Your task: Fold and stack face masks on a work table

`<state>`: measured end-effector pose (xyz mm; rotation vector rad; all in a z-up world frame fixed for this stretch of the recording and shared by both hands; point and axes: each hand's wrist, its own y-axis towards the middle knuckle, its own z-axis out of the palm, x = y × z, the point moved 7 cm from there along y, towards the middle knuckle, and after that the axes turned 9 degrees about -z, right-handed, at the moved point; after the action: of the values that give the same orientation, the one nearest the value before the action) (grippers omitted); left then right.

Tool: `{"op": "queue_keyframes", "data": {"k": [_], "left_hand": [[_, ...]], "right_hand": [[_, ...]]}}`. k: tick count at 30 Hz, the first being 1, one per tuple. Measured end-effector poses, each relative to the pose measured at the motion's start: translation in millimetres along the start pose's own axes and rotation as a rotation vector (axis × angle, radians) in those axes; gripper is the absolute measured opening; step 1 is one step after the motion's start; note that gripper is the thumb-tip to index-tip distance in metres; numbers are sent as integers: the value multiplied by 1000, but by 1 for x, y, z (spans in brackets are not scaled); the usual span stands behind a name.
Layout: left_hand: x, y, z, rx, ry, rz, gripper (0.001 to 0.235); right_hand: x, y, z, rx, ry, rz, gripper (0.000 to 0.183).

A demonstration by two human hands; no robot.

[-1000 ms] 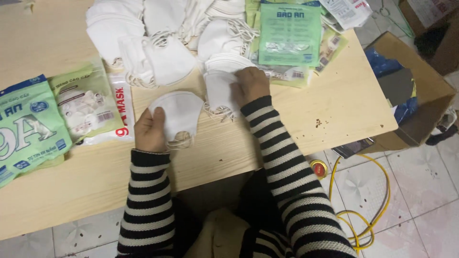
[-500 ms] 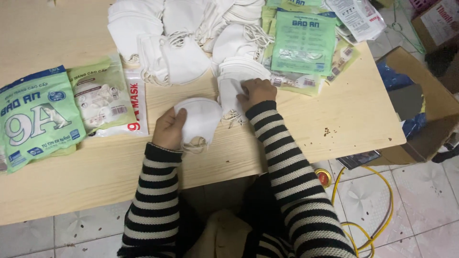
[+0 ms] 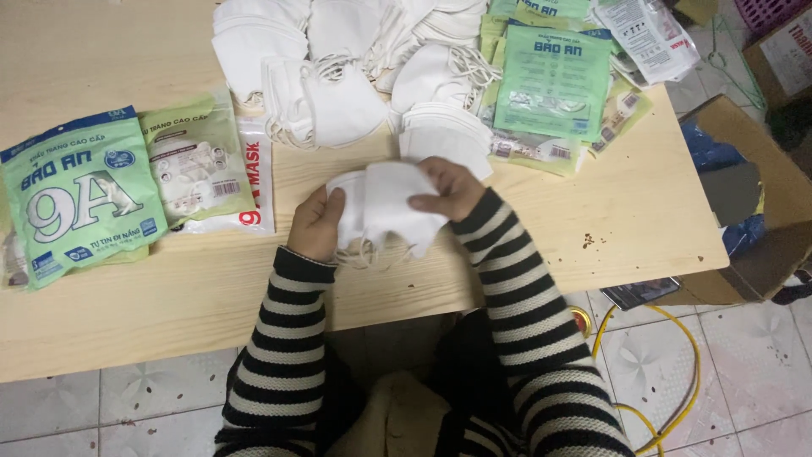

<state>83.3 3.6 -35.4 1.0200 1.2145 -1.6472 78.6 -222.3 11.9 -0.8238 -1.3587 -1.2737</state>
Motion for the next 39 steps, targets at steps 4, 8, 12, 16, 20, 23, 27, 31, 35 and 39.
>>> {"op": "queue_keyframes", "data": {"k": [4,8,12,16,20,23,27,31,35,39], "left_hand": [[-14,-8,13,21,-96,-14,25],[-5,-6,14,34,-58,-32,22],[15,8,13,-2,-5,-16,21],[15,8,1,18,79,-4,23],[15,3,7,-6,47,-48,20],[15,0,10,-14,3,-29,15],[9,-4,7,-64,-8,3,11],[15,3,-7,-89,60,28,8],[13,7,-6,-113,129,61,9],[-1,-5,-2,-164,116,86,10]], "right_hand": [[-70,1,5,62,-42,118,47],[-70,4,14,80,-242,140,58],[-91,4,-7,-127,-237,69,51],[-65,5,-69,-348,-1250,-130,37],[-61,5,-97,-336,-1591,146,87],[-62,2,-102,-249,-1557,285,98],[-67,7,-97,-235,-1561,139,91],[-65,8,-88,-297,-1492,67,56],[-20,0,-65,-471,-1008,-265,9],[-1,-8,-55,-572,-628,-275,13]]}}
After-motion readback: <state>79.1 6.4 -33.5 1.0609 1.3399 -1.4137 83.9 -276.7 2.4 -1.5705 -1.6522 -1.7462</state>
